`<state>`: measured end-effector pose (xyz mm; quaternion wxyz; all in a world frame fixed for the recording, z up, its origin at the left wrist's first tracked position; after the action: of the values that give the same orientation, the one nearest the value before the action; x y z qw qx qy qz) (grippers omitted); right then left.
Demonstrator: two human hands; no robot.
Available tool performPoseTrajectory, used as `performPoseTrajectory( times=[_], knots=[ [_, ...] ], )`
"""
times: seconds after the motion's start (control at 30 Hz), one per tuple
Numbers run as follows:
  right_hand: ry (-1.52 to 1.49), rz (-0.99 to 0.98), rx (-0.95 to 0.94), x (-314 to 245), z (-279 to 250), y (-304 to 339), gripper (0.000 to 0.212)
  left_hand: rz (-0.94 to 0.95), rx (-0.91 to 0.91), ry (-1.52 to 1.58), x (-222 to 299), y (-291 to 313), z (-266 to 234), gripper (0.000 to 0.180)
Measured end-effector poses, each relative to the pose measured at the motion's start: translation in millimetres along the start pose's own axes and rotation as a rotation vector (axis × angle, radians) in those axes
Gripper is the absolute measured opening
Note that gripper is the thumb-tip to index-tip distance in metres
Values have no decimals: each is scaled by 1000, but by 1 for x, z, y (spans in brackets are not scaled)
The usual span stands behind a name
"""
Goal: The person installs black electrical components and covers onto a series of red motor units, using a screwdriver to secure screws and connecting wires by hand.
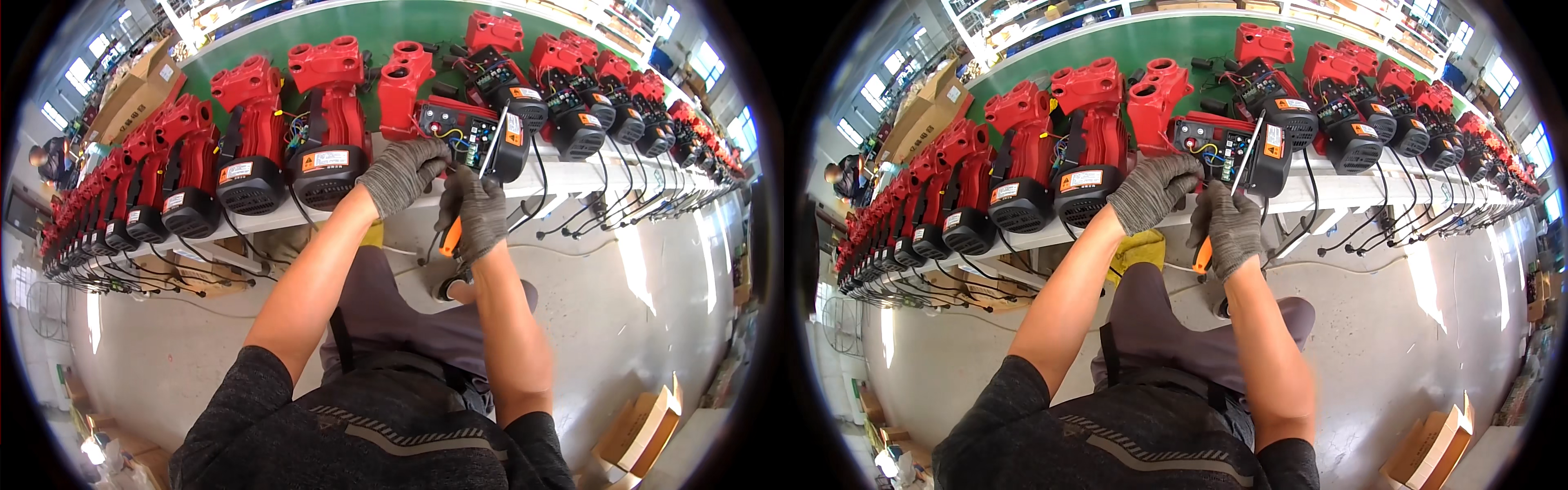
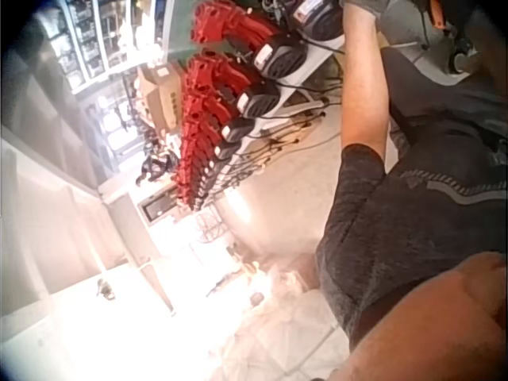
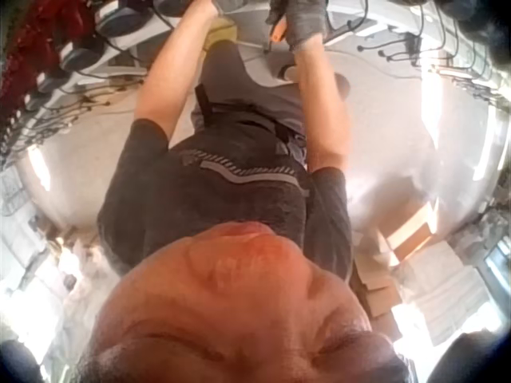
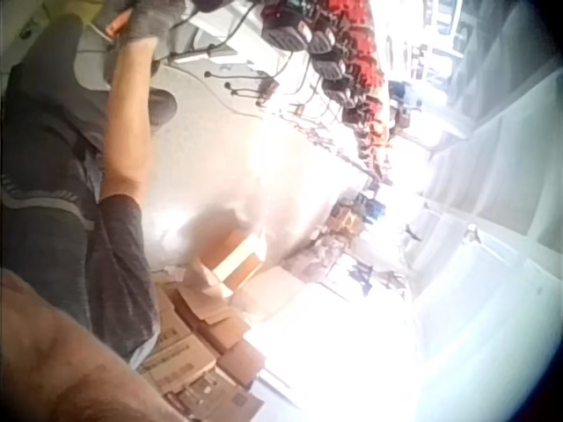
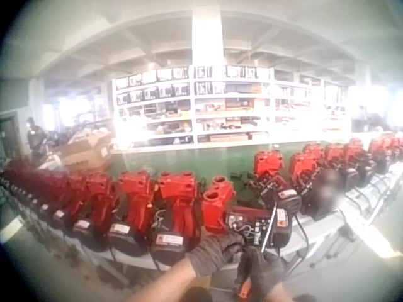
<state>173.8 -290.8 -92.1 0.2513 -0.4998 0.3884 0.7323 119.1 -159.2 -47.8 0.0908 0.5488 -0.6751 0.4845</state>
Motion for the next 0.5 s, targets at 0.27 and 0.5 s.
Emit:
performPoseTrajectory(
  times=[0.27,0.5],
  knots=[
    [937,-832,362,-54,-2,25,24,-10,-22,20,2,-2,0,19],
    [955,-716,122,-36,5,-5,19,-11,-62,-56,2,-2,1,21]
  ],
)
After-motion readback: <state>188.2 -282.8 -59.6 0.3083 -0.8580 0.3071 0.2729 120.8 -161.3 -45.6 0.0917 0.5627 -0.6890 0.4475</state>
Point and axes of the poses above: each hand's wrist, its own y-axis away from the middle knuckle, its own z-axis out of the palm, x = y × z, the point moved 8 cm from there along -y, towards the middle knuckle, and after that the axes turned 12 degrees about z, right-handed, at the moved point
